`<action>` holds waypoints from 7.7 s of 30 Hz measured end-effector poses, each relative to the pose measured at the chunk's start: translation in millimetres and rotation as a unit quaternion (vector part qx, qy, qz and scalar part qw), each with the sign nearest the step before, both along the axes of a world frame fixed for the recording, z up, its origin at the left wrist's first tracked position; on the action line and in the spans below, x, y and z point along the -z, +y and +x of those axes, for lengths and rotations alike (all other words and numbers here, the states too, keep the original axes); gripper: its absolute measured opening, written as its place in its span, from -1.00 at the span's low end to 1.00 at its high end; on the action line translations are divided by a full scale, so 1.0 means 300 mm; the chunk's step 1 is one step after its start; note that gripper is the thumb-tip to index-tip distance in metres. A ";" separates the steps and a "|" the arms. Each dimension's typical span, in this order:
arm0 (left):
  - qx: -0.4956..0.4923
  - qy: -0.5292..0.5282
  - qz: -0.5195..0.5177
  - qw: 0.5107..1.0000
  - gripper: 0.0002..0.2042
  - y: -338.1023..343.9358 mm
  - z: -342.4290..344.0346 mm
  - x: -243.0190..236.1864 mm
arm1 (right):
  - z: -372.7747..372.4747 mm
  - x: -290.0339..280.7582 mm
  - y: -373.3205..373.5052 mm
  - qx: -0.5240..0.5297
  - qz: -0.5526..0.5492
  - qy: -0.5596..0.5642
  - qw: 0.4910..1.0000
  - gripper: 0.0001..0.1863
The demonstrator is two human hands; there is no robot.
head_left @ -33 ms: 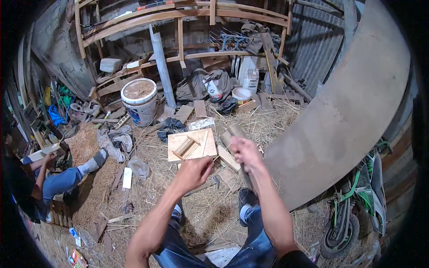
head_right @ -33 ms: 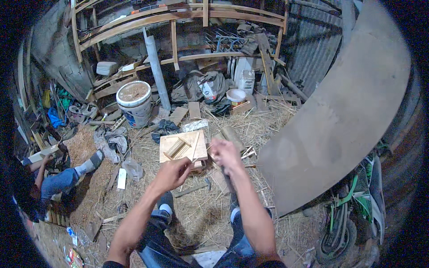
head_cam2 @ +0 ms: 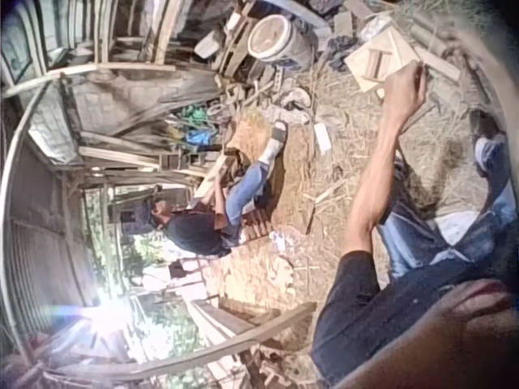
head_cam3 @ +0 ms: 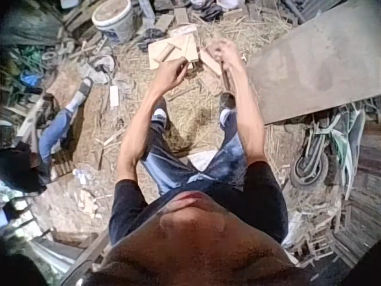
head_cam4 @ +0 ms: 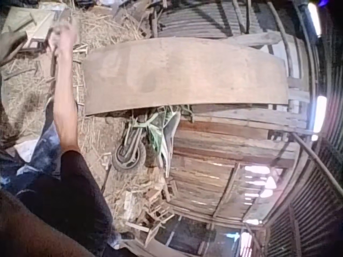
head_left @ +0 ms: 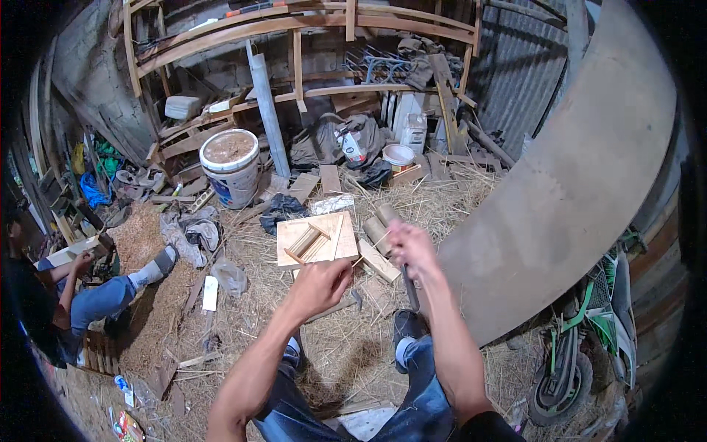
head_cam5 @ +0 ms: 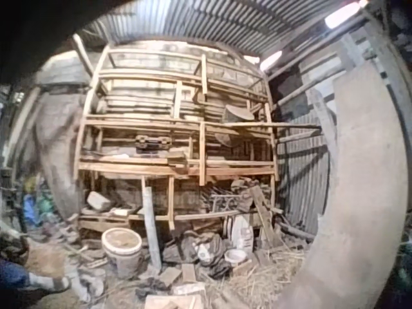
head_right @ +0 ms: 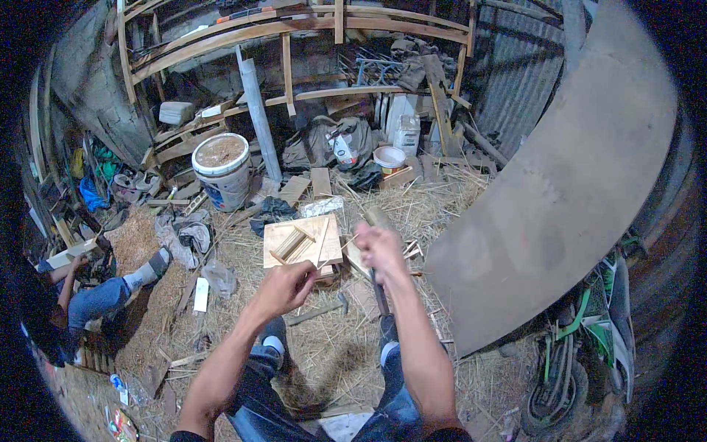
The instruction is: The person assembles a small wooden structure by inserting thin wooden sticks into a larger wooden piece using a knife to trim them and a hammer to tap them into place.
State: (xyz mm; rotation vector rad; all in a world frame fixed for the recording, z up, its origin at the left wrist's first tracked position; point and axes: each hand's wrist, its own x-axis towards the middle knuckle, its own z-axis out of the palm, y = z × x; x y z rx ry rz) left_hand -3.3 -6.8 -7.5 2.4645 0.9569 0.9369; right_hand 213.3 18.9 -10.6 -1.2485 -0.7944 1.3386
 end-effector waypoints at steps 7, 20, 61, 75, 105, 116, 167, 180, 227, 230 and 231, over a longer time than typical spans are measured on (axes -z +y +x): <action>-0.062 -0.077 -0.114 0.989 -0.86 0.007 0.005 -0.028 | 0.021 -0.008 -0.045 -0.027 0.057 0.011 0.998 -0.79; -0.053 -0.115 -0.138 0.982 -0.83 0.036 0.028 -0.003 | -0.096 0.004 -0.065 -0.164 0.095 0.040 0.981 -0.80; 0.021 -0.058 -0.198 0.978 -0.78 0.013 -0.041 -0.047 | 0.263 0.052 0.082 0.159 0.153 0.080 0.972 -0.71; -0.015 -0.084 -0.191 0.978 -0.80 0.041 -0.005 0.008 | -0.108 0.016 -0.028 -0.167 0.063 0.050 0.983 -0.69; -0.034 -0.401 -0.451 0.797 -0.86 0.151 -0.020 0.123 | -0.133 0.062 -0.059 -0.045 0.224 -0.344 0.911 -0.76; -0.040 -0.419 -0.474 0.774 -0.90 0.174 0.076 0.147 | -0.117 0.073 -0.029 -0.082 0.135 -0.375 0.913 -0.80; -0.057 -0.196 -0.557 0.805 -0.71 0.424 -0.197 0.212 | 0.002 0.114 0.068 -0.134 -0.013 -0.012 0.991 -0.79; -0.046 -0.065 -0.409 0.909 -0.54 0.183 -0.041 -0.030 | -0.041 0.010 -0.022 -0.092 0.119 -0.068 0.986 -0.75; 0.002 -0.285 -0.270 0.920 -0.72 0.109 -0.049 -0.023 | -0.035 -0.049 -0.076 -0.043 0.225 0.103 0.968 -0.79; 0.020 -0.294 -0.226 0.928 -0.66 0.109 -0.036 -0.031 | -0.035 -0.059 -0.079 -0.007 0.260 0.049 0.964 -0.77; 0.019 -0.297 -0.197 0.934 -0.64 0.106 -0.032 -0.029 | -0.046 -0.057 -0.082 0.005 0.273 0.036 0.961 -0.77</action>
